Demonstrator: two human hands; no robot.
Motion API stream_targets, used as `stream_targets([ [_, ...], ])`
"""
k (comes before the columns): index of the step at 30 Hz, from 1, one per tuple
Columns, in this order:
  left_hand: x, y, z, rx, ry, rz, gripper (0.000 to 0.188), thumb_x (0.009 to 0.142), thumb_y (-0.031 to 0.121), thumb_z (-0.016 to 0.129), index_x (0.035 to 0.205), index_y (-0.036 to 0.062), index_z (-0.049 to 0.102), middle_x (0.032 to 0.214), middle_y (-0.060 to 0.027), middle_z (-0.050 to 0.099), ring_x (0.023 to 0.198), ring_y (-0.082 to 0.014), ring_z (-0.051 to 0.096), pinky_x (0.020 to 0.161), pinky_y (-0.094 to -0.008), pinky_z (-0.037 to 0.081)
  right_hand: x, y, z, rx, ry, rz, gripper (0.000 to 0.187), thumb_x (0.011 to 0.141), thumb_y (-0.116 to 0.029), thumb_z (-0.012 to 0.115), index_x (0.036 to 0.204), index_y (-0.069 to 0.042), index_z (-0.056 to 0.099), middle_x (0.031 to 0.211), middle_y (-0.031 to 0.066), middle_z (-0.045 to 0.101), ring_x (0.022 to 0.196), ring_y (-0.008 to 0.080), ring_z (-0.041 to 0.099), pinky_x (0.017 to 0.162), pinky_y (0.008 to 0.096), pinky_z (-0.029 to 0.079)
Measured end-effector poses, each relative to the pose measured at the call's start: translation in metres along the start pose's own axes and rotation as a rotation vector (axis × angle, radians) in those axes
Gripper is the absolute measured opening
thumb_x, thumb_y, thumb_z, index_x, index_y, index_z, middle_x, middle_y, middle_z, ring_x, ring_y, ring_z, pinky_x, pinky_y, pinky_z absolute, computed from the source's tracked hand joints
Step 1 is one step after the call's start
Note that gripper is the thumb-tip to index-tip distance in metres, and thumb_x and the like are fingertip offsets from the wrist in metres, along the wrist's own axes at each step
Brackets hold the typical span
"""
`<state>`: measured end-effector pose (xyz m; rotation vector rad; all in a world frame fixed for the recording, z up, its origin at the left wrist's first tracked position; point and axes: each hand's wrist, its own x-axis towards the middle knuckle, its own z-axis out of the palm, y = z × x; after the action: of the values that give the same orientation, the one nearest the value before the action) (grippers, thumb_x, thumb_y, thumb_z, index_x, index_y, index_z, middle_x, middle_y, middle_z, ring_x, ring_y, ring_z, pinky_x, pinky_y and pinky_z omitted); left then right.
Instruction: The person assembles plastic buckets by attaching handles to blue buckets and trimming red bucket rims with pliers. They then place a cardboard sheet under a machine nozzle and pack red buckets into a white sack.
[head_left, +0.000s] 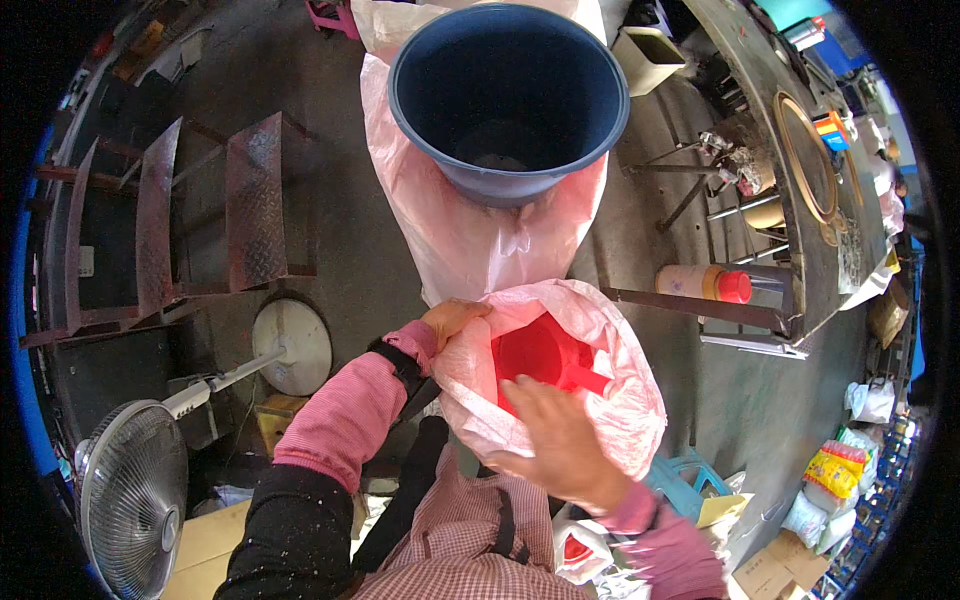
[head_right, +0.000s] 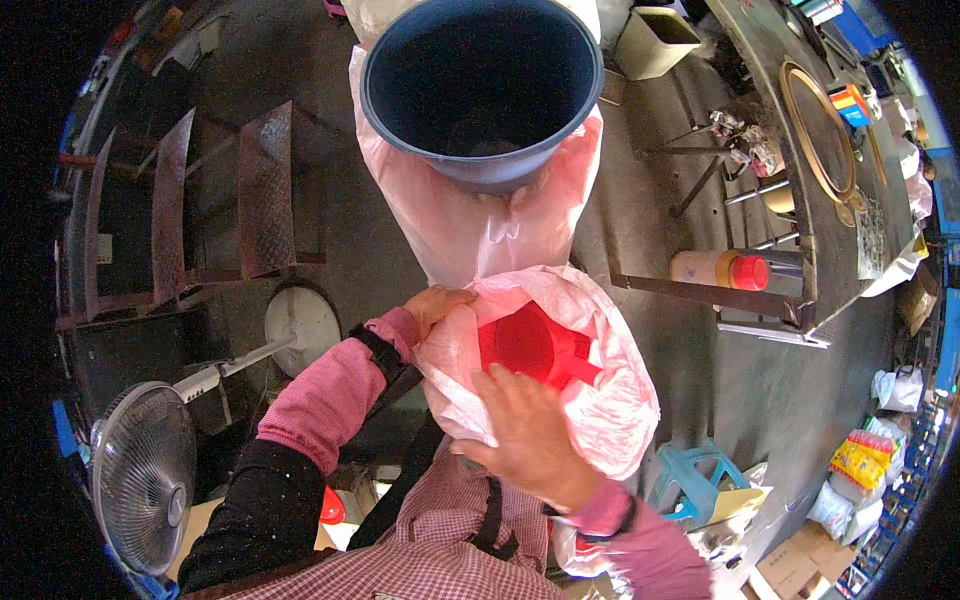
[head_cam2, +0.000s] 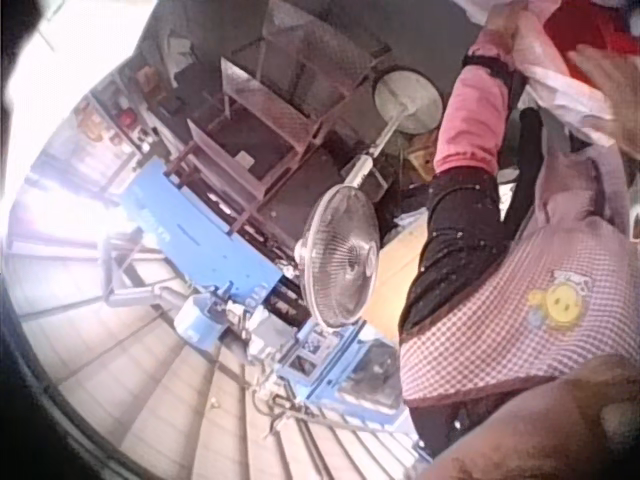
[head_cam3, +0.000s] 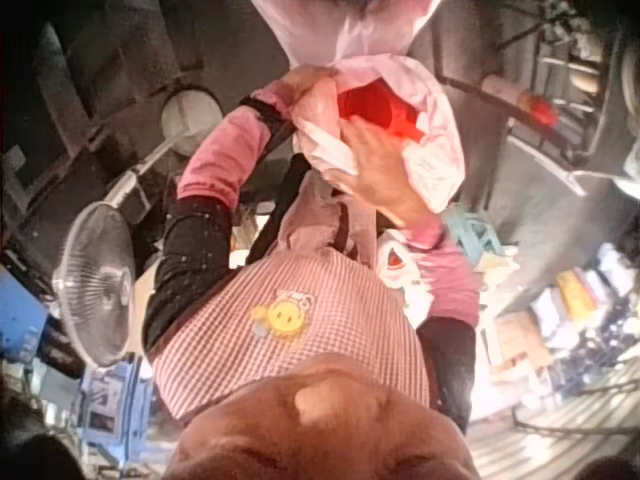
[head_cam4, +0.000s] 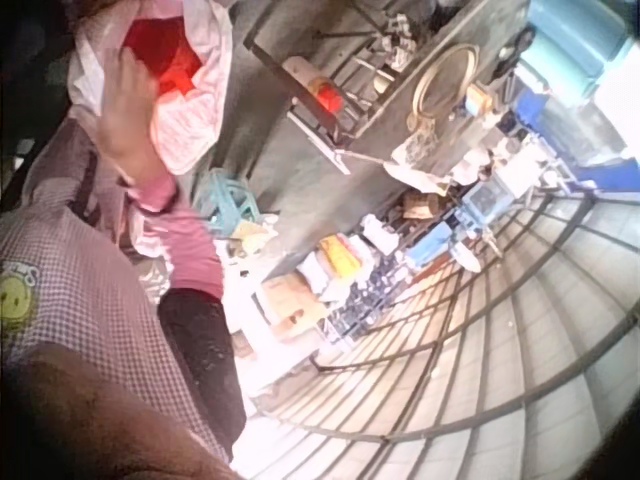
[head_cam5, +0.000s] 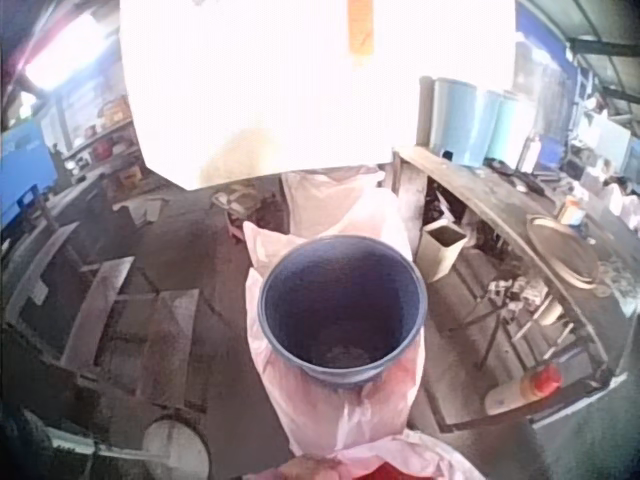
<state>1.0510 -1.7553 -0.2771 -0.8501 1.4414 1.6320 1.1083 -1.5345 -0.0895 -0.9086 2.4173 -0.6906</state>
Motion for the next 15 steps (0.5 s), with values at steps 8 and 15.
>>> stream_targets([
  [8,0.024,0.004,-0.010,0.102,-0.077,-0.075,0.042,0.089,0.031,0.064,0.117,-0.0004,0.062,0.103,-0.0106,0.068,0.090,-0.0232,0.063,0.080,-0.0399,0.051,-0.041,-0.015,0.125,-0.010,-0.159,0.034,0.046,0.084,-0.014,0.054,0.130,-0.014,0.052,0.085,0.0111,0.055,0.077,0.0296,0.057,0.063,0.0428,0.044],
  [15,0.017,0.017,-0.011,-0.085,0.010,0.006,0.036,0.092,0.031,0.061,0.112,0.0004,0.063,0.098,-0.0098,0.067,0.086,-0.0233,0.063,0.075,-0.0436,0.052,-0.094,-0.010,0.185,-0.110,-0.065,0.031,0.044,0.085,-0.014,0.053,0.129,-0.015,0.054,0.088,0.0089,0.054,0.079,0.0263,0.054,0.065,0.0390,0.043],
])
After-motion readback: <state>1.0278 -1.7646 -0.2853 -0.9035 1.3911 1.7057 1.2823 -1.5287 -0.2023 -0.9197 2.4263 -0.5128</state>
